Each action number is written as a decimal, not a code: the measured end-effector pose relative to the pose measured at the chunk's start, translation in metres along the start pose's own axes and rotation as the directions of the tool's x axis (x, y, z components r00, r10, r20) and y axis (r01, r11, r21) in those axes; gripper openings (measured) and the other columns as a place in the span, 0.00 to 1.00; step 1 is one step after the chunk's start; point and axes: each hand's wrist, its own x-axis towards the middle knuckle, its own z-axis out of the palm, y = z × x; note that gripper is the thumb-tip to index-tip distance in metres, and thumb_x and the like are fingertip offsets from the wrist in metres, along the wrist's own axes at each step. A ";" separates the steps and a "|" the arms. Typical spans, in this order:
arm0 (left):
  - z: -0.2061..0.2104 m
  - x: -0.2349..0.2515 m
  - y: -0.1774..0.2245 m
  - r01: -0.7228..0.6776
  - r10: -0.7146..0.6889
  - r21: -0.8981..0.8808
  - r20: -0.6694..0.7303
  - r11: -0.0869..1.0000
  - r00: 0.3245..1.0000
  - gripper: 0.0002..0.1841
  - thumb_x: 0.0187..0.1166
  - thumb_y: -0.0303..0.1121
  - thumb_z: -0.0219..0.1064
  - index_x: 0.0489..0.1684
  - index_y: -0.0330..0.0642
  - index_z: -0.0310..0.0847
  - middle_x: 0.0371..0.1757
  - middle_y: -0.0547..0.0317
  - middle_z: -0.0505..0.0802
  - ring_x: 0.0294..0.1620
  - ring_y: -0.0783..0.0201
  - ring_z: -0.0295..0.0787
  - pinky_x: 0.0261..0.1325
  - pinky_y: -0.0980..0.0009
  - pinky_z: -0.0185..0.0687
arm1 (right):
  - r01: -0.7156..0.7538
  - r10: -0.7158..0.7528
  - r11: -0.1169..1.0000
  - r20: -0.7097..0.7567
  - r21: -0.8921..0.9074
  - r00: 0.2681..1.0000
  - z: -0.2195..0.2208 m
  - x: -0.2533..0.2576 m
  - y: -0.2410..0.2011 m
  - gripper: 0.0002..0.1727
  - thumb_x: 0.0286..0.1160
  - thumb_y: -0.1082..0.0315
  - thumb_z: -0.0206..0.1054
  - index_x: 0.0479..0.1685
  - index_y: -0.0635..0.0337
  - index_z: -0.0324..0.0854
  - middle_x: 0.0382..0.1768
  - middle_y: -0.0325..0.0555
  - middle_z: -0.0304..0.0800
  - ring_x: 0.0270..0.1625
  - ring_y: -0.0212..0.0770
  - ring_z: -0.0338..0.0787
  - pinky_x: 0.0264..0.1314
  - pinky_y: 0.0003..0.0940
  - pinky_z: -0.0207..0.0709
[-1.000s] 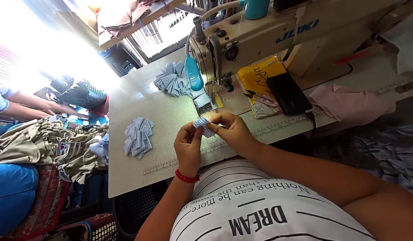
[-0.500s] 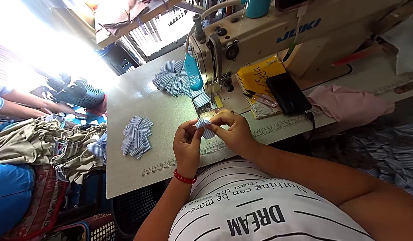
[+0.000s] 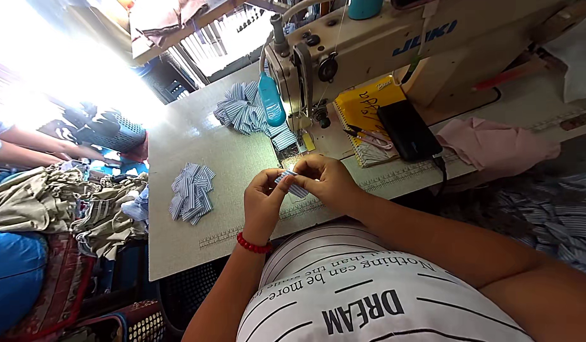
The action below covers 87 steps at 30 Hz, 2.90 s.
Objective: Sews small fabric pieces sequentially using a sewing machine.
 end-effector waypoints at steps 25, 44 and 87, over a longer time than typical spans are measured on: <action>0.016 0.057 -0.041 -0.175 0.164 0.767 0.092 0.618 0.982 0.10 0.84 0.31 0.65 0.56 0.37 0.80 0.33 0.51 0.89 0.35 0.53 0.87 0.46 0.53 0.83 | -0.204 0.133 0.858 -0.179 -0.471 0.975 -0.014 0.049 0.040 0.17 0.77 0.67 0.73 0.62 0.64 0.81 0.38 0.51 0.92 0.48 0.54 0.92 0.60 0.57 0.81; 0.011 0.077 -0.060 -0.534 0.291 0.751 0.450 0.388 0.844 0.18 0.80 0.24 0.61 0.62 0.46 0.92 0.59 0.51 0.93 0.62 0.47 0.87 0.65 0.45 0.76 | 0.104 -0.123 0.510 0.048 -0.854 0.991 -0.019 0.016 0.055 0.19 0.85 0.56 0.58 0.63 0.48 0.91 0.68 0.50 0.88 0.80 0.61 0.76 0.80 0.71 0.59; 0.006 0.113 -0.062 -0.450 0.192 0.819 0.408 0.356 0.893 0.23 0.82 0.25 0.55 0.68 0.56 0.90 0.63 0.54 0.92 0.68 0.47 0.84 0.68 0.37 0.65 | 0.038 -0.022 0.446 0.032 -0.894 0.999 -0.014 0.019 0.055 0.24 0.89 0.51 0.52 0.75 0.44 0.83 0.77 0.51 0.81 0.90 0.60 0.62 0.89 0.75 0.41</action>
